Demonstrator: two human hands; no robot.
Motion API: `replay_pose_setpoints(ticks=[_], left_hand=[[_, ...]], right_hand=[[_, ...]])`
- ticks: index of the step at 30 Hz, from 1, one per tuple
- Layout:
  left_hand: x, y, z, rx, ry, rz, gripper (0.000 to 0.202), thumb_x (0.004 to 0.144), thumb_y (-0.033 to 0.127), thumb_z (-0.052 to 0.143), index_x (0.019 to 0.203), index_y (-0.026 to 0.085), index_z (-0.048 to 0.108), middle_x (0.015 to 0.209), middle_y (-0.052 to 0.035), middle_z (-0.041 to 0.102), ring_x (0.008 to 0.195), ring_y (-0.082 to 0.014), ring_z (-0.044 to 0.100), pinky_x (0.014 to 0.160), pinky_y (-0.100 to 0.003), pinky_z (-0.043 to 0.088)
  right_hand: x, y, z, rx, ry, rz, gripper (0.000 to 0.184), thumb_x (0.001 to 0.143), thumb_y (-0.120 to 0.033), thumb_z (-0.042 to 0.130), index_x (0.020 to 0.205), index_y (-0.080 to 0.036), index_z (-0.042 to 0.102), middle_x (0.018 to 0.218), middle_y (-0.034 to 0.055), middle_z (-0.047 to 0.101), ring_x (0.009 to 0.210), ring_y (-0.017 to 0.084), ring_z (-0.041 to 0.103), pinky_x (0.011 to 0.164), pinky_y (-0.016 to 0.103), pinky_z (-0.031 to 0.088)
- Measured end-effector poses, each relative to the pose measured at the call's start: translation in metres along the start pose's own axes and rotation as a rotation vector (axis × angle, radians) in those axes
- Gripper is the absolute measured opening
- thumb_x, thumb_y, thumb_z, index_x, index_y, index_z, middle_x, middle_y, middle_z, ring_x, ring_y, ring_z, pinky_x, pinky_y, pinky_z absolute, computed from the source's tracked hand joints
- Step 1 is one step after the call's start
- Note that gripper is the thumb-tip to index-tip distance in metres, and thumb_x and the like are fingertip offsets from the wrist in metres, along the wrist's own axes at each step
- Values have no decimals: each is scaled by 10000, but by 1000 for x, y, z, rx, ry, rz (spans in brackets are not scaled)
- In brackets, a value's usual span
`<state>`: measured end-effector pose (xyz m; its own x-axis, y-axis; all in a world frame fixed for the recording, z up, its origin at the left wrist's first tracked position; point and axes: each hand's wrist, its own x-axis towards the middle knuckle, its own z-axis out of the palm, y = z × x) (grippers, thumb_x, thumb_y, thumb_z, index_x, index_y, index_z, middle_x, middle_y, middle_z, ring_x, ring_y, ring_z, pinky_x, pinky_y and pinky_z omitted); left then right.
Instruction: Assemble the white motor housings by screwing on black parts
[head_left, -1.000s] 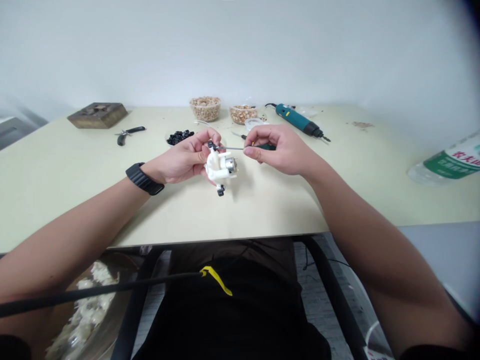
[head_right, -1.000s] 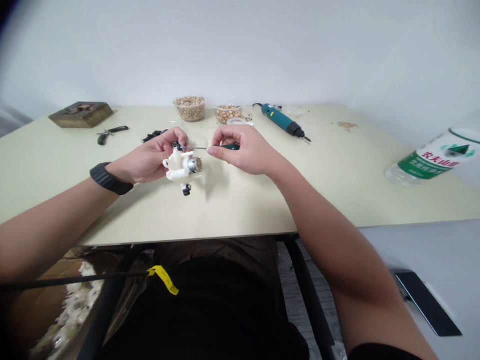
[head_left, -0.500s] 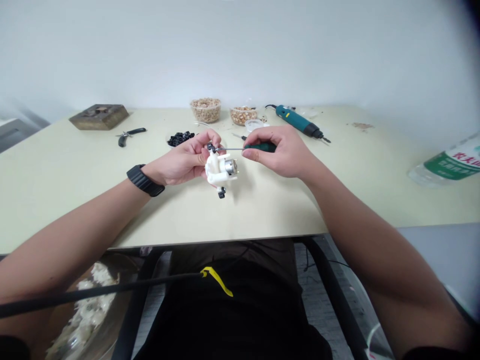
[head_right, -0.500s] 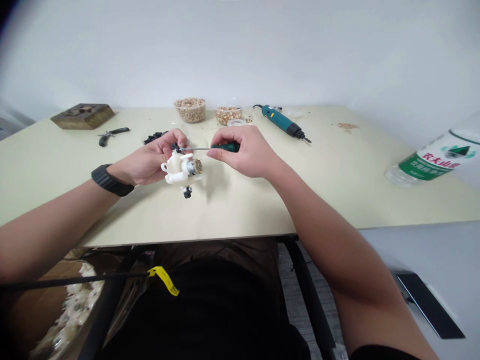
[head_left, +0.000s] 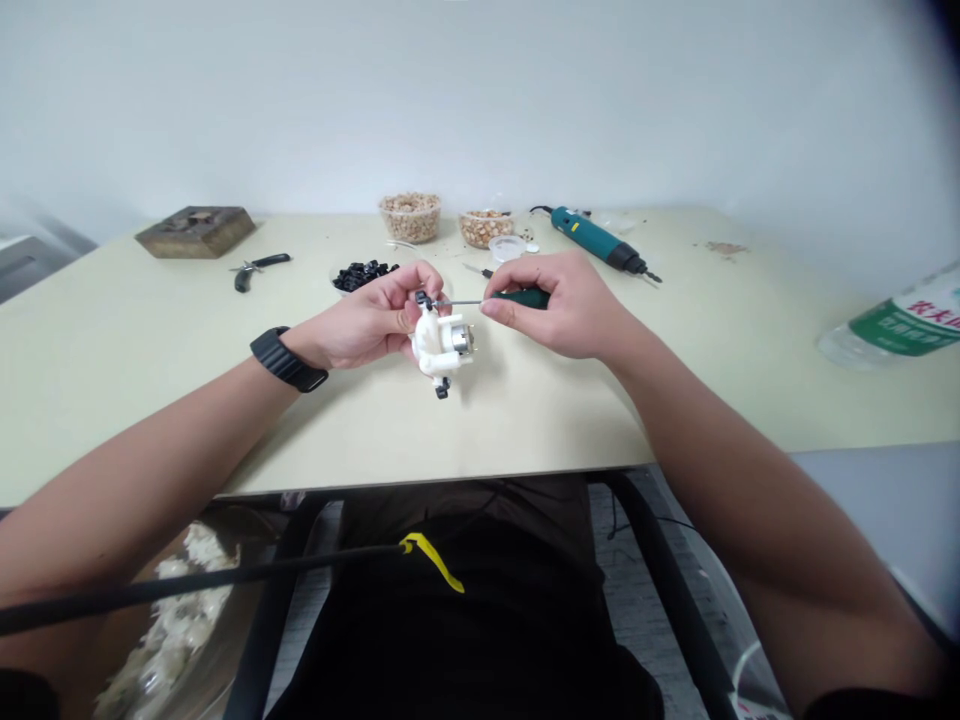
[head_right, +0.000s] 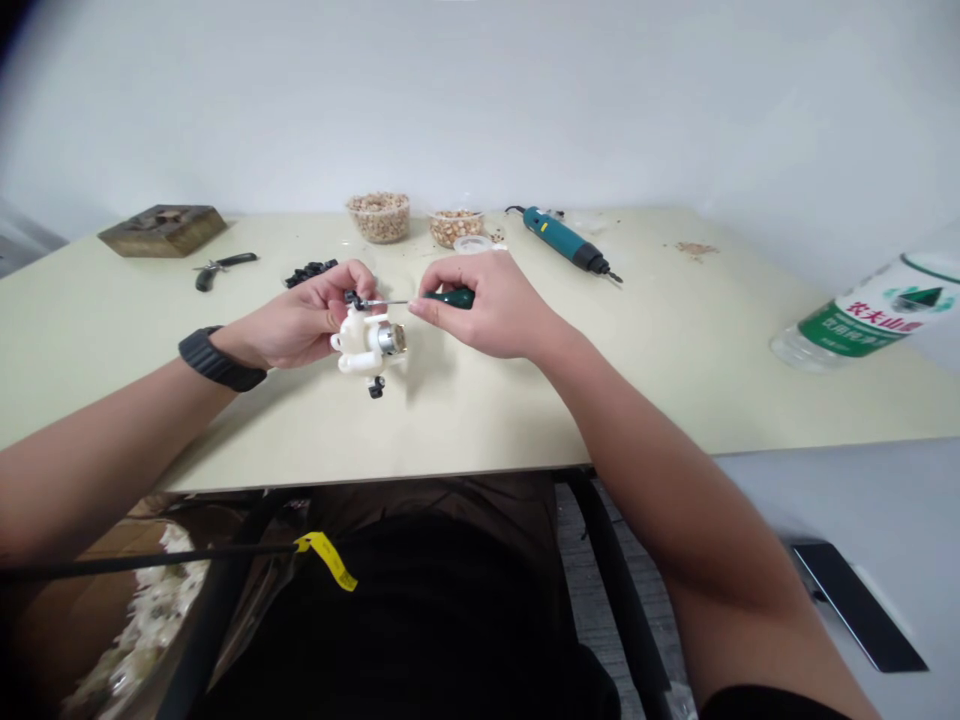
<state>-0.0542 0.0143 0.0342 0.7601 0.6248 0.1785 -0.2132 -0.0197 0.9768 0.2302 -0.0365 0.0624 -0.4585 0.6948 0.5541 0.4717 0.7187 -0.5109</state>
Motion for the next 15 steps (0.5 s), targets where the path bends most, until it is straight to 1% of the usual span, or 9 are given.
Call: replay_pose_setpoints(ticks=[4, 6, 10, 12, 15], left_hand=[[0, 2, 1, -5, -4, 20, 350, 890, 340, 974, 1062, 206, 700, 1013, -8, 783, 779, -111, 774, 651, -166, 653], [0, 3, 1, 0, -6, 24, 358, 876, 326, 986, 1056, 202, 702, 1013, -11, 787, 791, -116, 783, 666, -169, 662], [0, 4, -1, 27, -19, 18, 356, 872, 321, 990, 1058, 199, 712, 993, -9, 790, 767, -113, 785, 645, -162, 654], [0, 5, -1, 51, -28, 19, 370, 863, 339, 998, 1052, 197, 714, 986, -14, 795, 767, -118, 788, 645, -168, 654], [-1, 9, -1, 111, -29, 18, 404, 846, 386, 1010, 1036, 192, 710, 970, -33, 803, 749, -129, 782, 627, -178, 645]], right_hand=[[-1, -2, 3, -38, -5, -3, 306, 975, -518, 798, 904, -222, 762, 803, 21, 706, 759, 187, 540, 731, 357, 375], [-2, -3, 4, -60, -4, 6, 301, 995, -493, 771, 868, -220, 753, 753, 12, 676, 723, 178, 504, 710, 362, 346], [-2, -6, 6, -67, -8, 28, 339, 1013, -465, 745, 782, -218, 718, 665, -10, 591, 679, 161, 449, 687, 369, 314], [-2, -7, 6, -34, -22, 34, 378, 1022, -479, 739, 755, -214, 704, 651, -16, 570, 670, 153, 444, 681, 365, 312], [-1, -4, 6, 32, -82, 73, 471, 1033, -566, 731, 728, -209, 698, 632, -22, 552, 651, 141, 436, 660, 351, 309]])
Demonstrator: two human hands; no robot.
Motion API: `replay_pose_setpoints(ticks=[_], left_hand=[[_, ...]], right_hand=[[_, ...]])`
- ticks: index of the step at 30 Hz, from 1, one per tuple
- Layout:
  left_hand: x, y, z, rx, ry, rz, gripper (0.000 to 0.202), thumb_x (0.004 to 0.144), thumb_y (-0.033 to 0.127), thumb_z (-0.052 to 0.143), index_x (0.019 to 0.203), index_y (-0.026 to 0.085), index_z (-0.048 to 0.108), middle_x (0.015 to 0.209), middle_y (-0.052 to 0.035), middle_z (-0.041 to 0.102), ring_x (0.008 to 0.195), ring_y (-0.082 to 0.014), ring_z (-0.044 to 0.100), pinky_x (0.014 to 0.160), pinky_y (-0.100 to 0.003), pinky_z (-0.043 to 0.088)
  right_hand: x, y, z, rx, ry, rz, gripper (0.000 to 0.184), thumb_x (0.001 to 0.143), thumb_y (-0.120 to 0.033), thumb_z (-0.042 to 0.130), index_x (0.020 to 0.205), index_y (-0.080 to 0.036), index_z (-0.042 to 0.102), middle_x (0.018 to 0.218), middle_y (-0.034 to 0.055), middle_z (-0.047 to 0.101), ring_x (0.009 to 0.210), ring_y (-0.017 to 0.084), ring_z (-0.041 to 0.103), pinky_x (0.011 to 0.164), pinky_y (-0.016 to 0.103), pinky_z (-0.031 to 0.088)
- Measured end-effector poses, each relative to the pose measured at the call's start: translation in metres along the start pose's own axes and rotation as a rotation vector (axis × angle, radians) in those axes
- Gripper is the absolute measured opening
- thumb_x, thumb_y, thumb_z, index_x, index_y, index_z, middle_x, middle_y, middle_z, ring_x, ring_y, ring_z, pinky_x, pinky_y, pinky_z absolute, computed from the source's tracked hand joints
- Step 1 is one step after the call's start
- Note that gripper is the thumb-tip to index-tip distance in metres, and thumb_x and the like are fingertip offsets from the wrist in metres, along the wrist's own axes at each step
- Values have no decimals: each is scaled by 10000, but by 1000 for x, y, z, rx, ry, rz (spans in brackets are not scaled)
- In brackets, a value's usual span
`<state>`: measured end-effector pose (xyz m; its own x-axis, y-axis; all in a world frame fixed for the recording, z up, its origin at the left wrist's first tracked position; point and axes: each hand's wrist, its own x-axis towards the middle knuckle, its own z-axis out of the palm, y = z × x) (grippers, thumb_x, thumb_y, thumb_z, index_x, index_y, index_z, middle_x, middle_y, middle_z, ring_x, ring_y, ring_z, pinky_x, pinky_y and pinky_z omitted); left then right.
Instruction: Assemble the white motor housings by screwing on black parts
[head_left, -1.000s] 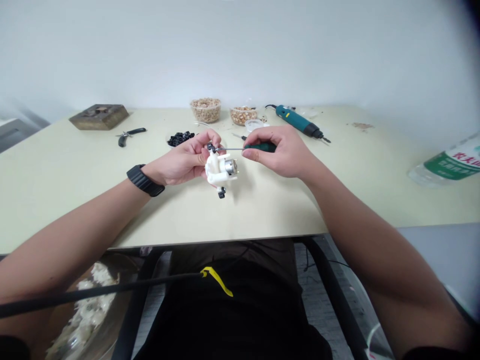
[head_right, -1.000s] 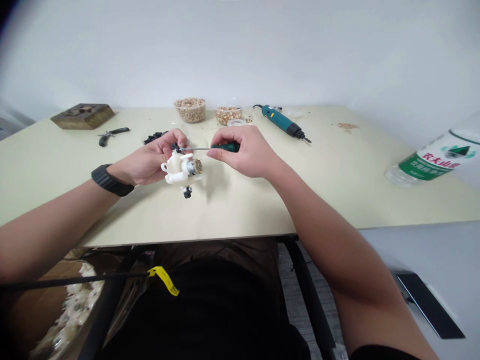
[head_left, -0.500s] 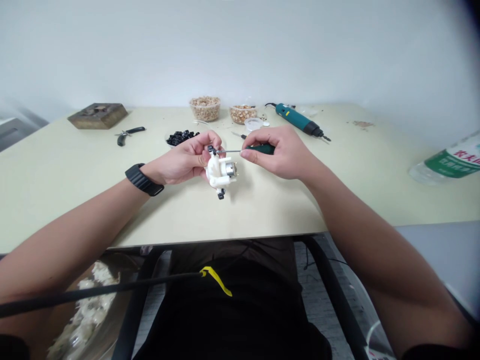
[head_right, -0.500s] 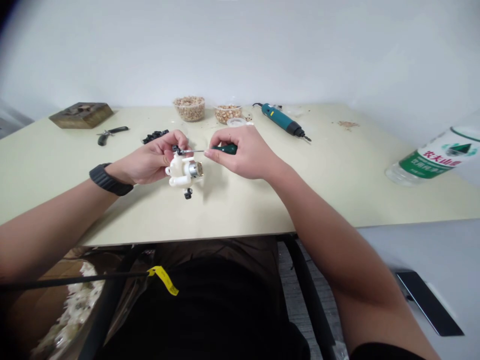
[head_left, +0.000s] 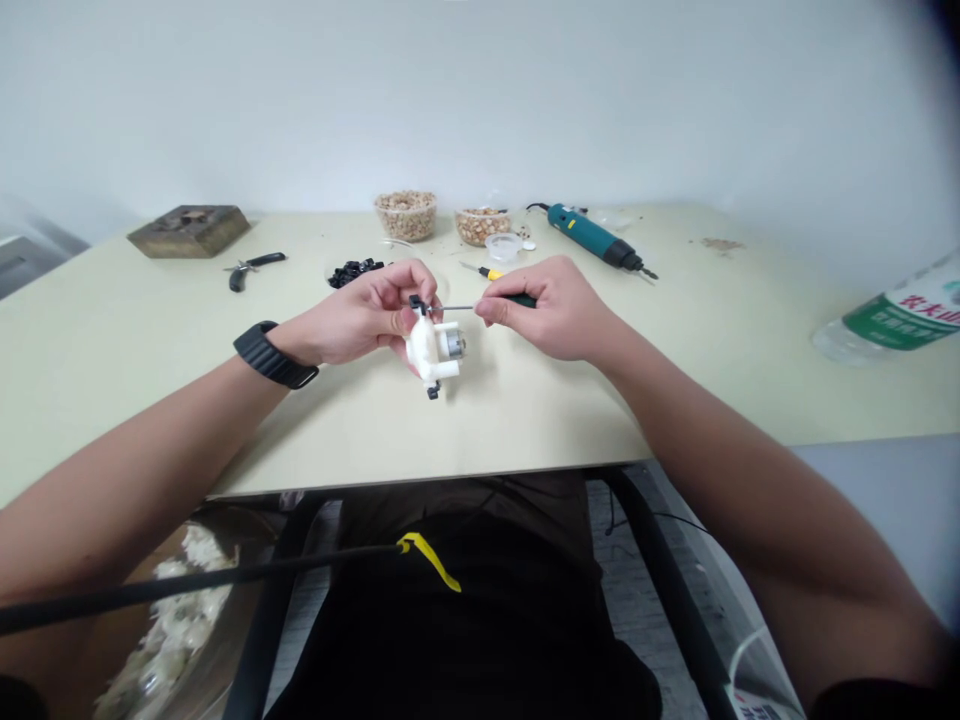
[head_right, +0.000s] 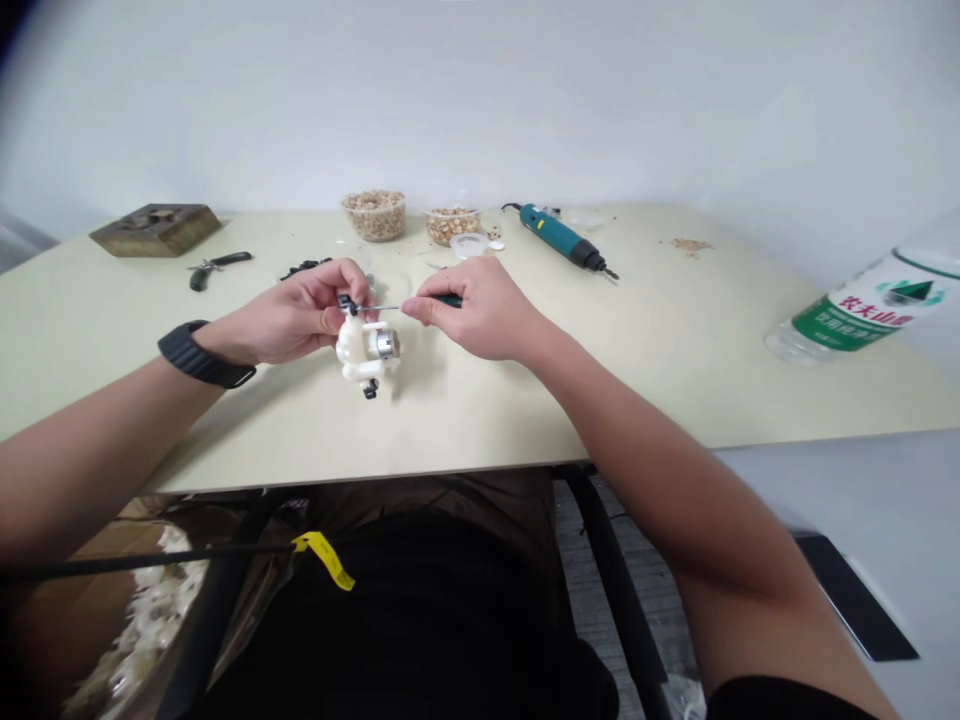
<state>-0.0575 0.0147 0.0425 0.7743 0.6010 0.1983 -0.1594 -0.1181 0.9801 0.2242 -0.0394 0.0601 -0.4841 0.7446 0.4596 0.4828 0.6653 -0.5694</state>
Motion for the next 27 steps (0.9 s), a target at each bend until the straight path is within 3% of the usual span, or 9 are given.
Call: replay_pose_setpoints(ticks=[3, 7, 14, 21, 27], left_hand=[[0, 3, -1, 36, 17, 4, 412, 835, 394, 1017, 1020, 189, 711, 961, -38, 800, 739, -130, 779, 617, -175, 637], [1, 1, -2, -3, -20, -10, 398, 833, 376, 1018, 1028, 190, 725, 962, -35, 798, 737, -128, 781, 611, -171, 638], [1, -3, -4, -3, -8, -47, 458, 777, 410, 1051, 1026, 176, 745, 932, -59, 802, 729, -158, 782, 623, -217, 659], [1, -1, -7, -26, -30, -45, 434, 792, 402, 1044, 1044, 190, 762, 937, -43, 809, 736, -142, 783, 646, -202, 658], [2, -1, -5, 8, -9, -36, 485, 762, 438, 1058, 1036, 177, 755, 916, -52, 801, 715, -154, 780, 634, -221, 665]], right_hand=[[2, 4, -2, 67, -112, 59, 510, 1023, -645, 733, 762, -208, 708, 638, -30, 542, 632, 133, 425, 636, 332, 315], [3, 6, -5, 109, -130, 20, 417, 900, -576, 885, 876, -219, 670, 801, -13, 641, 740, 151, 517, 687, 313, 383], [0, 2, -6, 15, -120, -6, 234, 1024, -420, 728, 898, -224, 705, 744, -18, 648, 725, 164, 512, 715, 341, 369], [0, -2, -5, 49, -175, 7, 424, 1084, -569, 675, 839, -224, 699, 691, -33, 552, 676, 147, 455, 669, 333, 338], [1, 4, -4, 113, -72, -19, 540, 916, -682, 880, 838, -234, 589, 799, -23, 576, 742, 148, 457, 678, 323, 351]])
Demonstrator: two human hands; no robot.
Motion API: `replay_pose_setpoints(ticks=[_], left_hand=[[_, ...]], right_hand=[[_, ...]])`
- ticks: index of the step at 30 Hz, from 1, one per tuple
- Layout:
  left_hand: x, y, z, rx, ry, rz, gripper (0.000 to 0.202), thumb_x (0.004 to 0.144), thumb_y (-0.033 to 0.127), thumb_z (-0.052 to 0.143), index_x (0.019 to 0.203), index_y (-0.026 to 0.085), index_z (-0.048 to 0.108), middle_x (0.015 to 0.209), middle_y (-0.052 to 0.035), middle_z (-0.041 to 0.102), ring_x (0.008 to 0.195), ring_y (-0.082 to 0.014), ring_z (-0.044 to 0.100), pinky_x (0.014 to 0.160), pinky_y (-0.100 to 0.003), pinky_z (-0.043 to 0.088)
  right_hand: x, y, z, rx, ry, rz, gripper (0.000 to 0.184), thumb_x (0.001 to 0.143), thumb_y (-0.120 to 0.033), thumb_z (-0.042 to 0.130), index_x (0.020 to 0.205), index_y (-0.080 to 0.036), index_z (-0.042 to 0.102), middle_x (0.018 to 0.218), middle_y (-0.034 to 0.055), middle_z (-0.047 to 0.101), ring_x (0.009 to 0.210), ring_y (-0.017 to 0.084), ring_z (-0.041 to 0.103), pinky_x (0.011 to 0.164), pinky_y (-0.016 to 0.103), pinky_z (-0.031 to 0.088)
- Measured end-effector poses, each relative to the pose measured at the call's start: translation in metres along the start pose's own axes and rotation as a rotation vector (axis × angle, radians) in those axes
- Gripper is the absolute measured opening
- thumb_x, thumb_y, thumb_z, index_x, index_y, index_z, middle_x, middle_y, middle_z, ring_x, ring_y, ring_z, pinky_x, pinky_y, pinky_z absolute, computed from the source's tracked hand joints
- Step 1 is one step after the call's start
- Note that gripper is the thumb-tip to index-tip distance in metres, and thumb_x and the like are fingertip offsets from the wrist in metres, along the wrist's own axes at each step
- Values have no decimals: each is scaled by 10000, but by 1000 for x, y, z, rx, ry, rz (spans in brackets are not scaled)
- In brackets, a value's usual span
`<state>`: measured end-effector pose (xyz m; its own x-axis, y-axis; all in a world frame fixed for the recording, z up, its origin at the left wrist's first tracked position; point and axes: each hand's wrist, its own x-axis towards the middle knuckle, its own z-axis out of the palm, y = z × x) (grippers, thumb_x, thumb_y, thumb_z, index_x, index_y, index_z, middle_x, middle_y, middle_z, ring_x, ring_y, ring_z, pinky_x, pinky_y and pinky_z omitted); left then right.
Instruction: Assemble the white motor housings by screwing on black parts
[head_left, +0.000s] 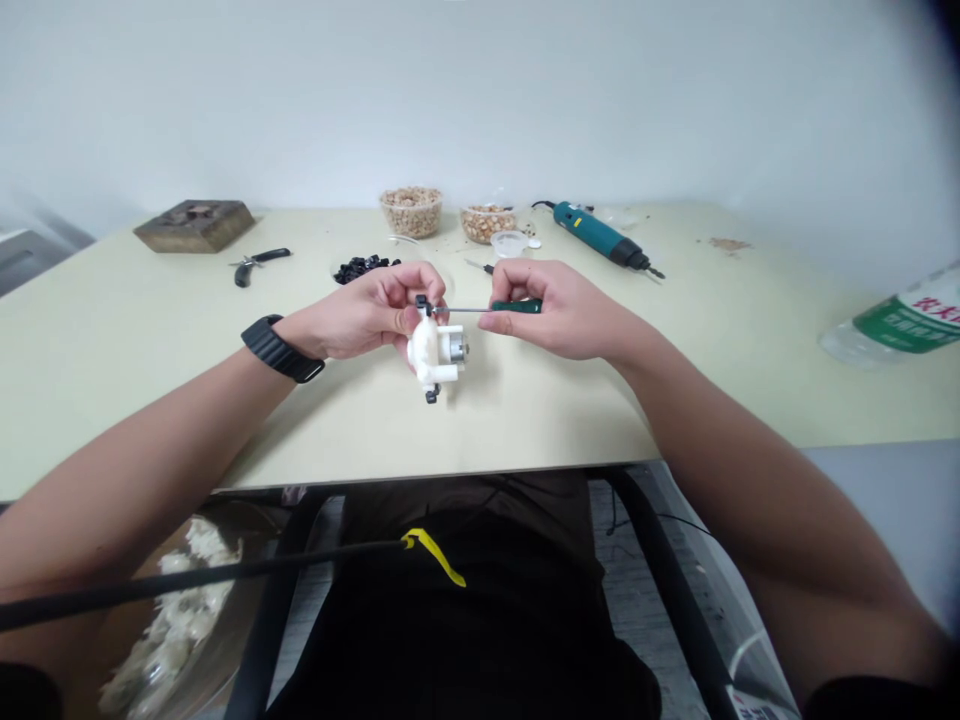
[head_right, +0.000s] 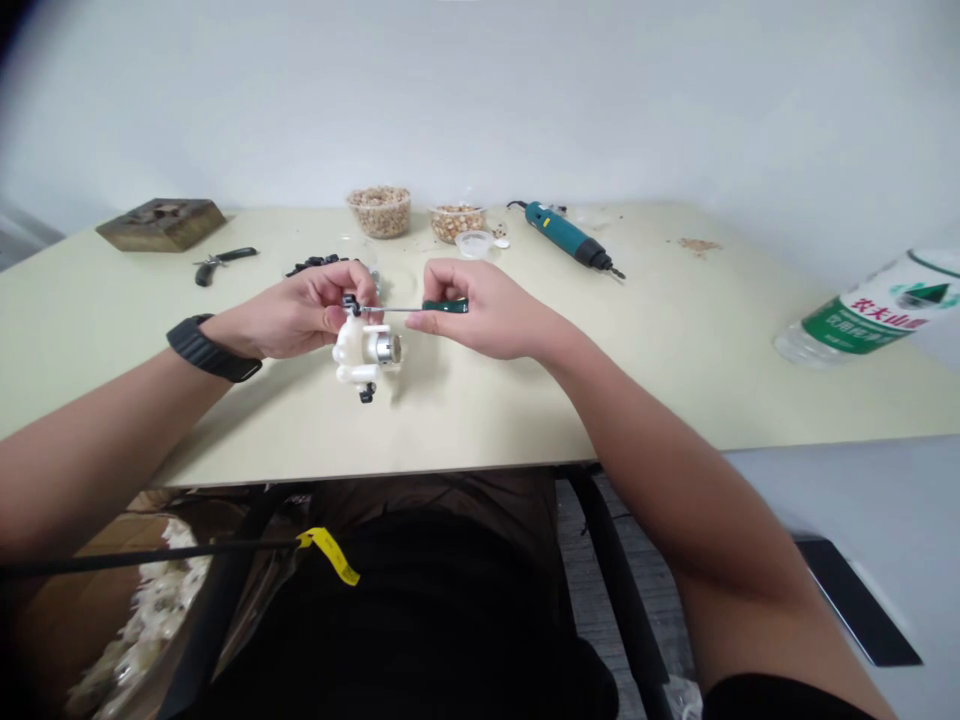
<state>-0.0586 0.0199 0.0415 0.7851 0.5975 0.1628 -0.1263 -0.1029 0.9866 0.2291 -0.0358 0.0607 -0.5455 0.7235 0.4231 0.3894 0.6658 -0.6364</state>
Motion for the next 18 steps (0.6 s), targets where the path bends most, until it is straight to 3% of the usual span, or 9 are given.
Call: replay_pose_setpoints(ticks=[7, 12, 18], left_hand=[[-1, 1, -1, 36, 9, 6, 483, 775, 449, 1049, 1043, 170, 759, 932, -69, 810, 730, -166, 785, 664, -245, 675], [-2, 3, 0, 60, -27, -23, 438, 796, 406, 1042, 1029, 176, 752, 923, -55, 819, 679, -130, 753, 580, -182, 611], [-1, 3, 2, 129, -41, -25, 437, 804, 418, 1036, 1020, 166, 752, 875, -56, 805, 674, -142, 755, 646, -227, 663]], right_hand=[[-1, -6, 1, -55, -20, 18, 560, 1046, -693, 724, 756, -223, 630, 670, -29, 532, 693, 147, 442, 677, 341, 333], [-2, -9, -1, -78, -93, 64, 588, 1070, -705, 672, 738, -220, 659, 632, -37, 505, 629, 134, 423, 638, 337, 313], [-1, -2, -1, 15, -99, 9, 520, 945, -693, 855, 874, -233, 621, 658, -75, 474, 652, 126, 405, 635, 311, 303]])
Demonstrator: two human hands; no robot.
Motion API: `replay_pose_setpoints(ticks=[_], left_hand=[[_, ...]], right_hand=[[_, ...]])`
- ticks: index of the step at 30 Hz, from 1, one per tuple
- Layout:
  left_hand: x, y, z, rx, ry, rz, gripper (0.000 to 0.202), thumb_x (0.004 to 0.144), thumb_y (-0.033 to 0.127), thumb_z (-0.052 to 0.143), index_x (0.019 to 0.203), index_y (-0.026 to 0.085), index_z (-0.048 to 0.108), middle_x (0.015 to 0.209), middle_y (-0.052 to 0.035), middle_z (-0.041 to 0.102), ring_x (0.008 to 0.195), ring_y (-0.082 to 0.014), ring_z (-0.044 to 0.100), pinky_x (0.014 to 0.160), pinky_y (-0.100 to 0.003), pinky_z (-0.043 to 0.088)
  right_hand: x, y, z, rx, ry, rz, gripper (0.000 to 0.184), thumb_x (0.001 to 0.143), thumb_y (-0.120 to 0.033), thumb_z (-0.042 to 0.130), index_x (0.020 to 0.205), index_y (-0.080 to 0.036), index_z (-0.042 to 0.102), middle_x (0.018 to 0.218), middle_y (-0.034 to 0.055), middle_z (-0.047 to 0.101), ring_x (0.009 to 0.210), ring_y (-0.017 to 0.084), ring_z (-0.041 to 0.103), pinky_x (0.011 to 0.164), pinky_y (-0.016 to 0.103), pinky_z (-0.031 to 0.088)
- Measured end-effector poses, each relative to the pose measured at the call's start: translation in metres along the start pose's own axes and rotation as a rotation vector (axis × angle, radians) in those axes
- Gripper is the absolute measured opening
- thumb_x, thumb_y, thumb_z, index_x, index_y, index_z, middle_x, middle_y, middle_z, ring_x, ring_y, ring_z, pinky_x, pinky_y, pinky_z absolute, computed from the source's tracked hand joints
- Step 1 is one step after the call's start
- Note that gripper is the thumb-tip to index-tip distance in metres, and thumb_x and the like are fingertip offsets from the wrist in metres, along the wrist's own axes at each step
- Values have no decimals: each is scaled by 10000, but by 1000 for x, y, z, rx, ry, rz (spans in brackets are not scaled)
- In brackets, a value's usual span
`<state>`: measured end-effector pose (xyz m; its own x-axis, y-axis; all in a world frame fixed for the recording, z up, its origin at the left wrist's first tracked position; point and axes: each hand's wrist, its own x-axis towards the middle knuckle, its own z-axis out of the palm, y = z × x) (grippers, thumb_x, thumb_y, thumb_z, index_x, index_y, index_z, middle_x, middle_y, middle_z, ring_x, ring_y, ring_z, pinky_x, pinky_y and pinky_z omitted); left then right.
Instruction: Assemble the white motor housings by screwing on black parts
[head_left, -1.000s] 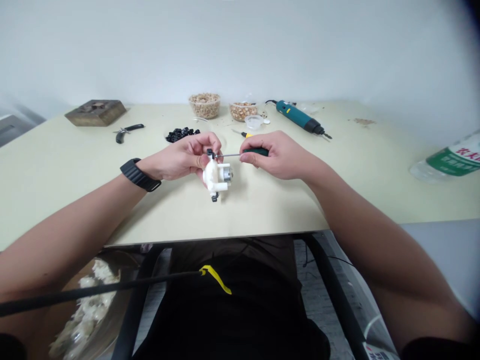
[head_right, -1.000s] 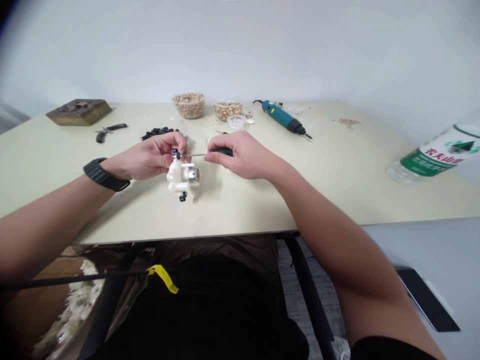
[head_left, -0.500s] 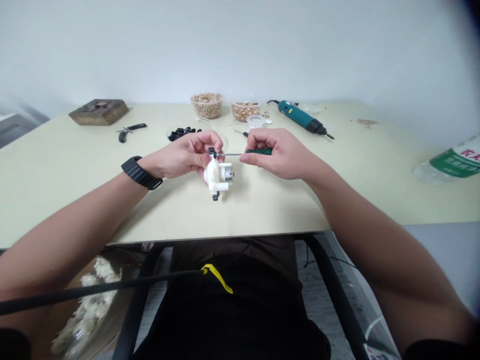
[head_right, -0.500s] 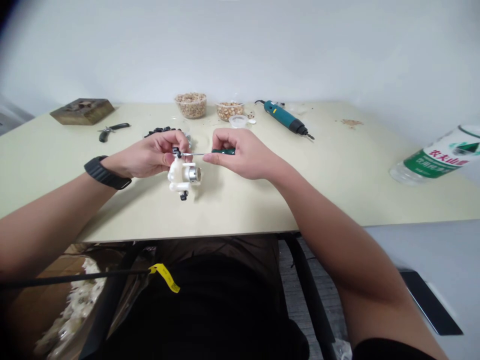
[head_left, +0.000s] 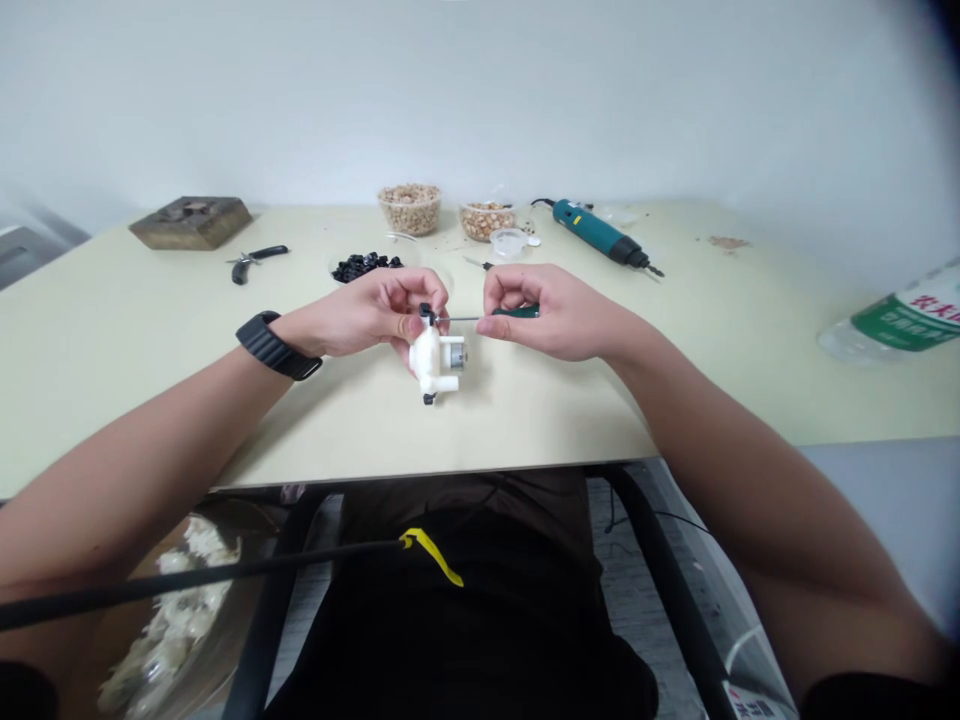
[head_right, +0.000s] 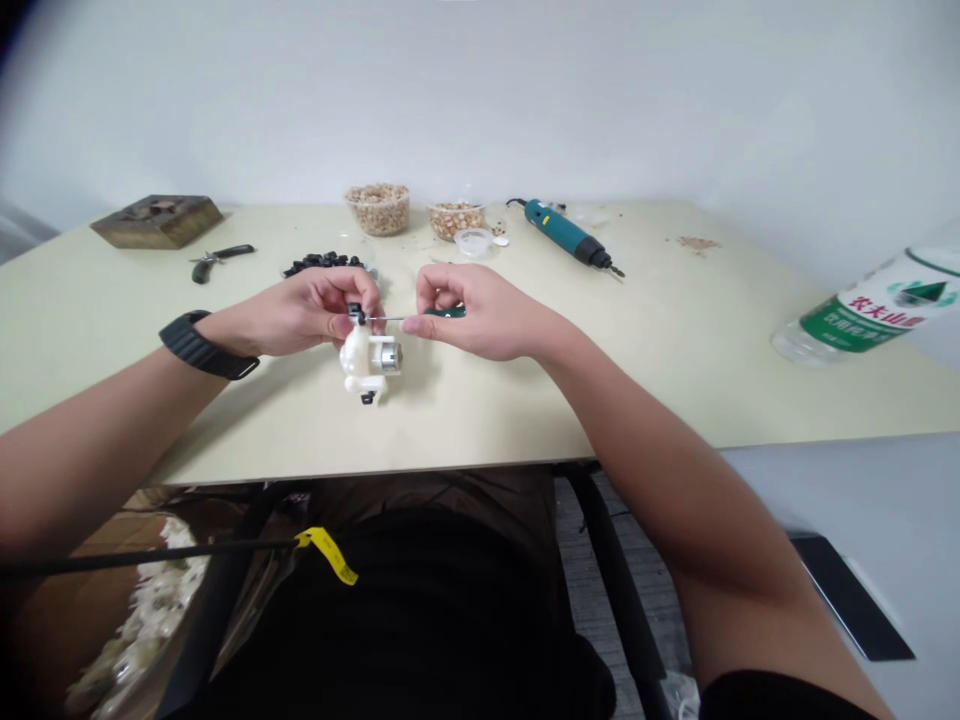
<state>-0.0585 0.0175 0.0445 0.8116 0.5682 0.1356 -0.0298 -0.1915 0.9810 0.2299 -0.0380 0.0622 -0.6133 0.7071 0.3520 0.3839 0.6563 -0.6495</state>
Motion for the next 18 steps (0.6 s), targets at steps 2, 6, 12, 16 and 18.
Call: replay_pose_setpoints(ticks=[2, 6, 12, 16, 18], left_hand=[[0, 0, 1, 30, -20, -10, 410, 818, 405, 1028, 1001, 166, 750, 870, -47, 801, 667, -132, 749, 640, -214, 661], [0, -1, 1, 37, -19, -31, 381, 833, 381, 1016, 998, 174, 743, 865, -35, 788, 674, -124, 744, 604, -183, 639], [1, 2, 0, 29, 30, -54, 412, 778, 361, 1050, 984, 176, 744, 864, -39, 775, 686, -144, 744, 608, -209, 645], [1, 0, 1, -4, 46, -73, 436, 748, 368, 1067, 982, 176, 753, 863, -44, 775, 694, -162, 755, 607, -234, 653], [2, -2, 3, -51, 62, -68, 460, 735, 376, 1074, 1002, 182, 754, 901, -47, 792, 712, -171, 770, 615, -246, 667]], right_hand=[[0, 2, 1, 25, -21, 18, 534, 942, -681, 864, 848, -238, 581, 631, -87, 461, 613, 114, 375, 609, 305, 291], [0, 1, 4, 66, -121, 149, 491, 1044, -654, 748, 844, -235, 588, 566, -83, 533, 519, 101, 405, 558, 287, 301], [1, -4, 6, 103, -184, 213, 494, 1148, -573, 595, 821, -209, 665, 551, -66, 525, 513, 98, 422, 565, 281, 340], [1, -5, 2, 167, -204, 238, 546, 1087, -684, 664, 822, -206, 681, 580, -65, 494, 536, 100, 395, 558, 297, 296], [1, -6, 0, 169, -149, 207, 544, 1006, -712, 770, 825, -207, 678, 611, -67, 477, 576, 103, 395, 576, 300, 287]])
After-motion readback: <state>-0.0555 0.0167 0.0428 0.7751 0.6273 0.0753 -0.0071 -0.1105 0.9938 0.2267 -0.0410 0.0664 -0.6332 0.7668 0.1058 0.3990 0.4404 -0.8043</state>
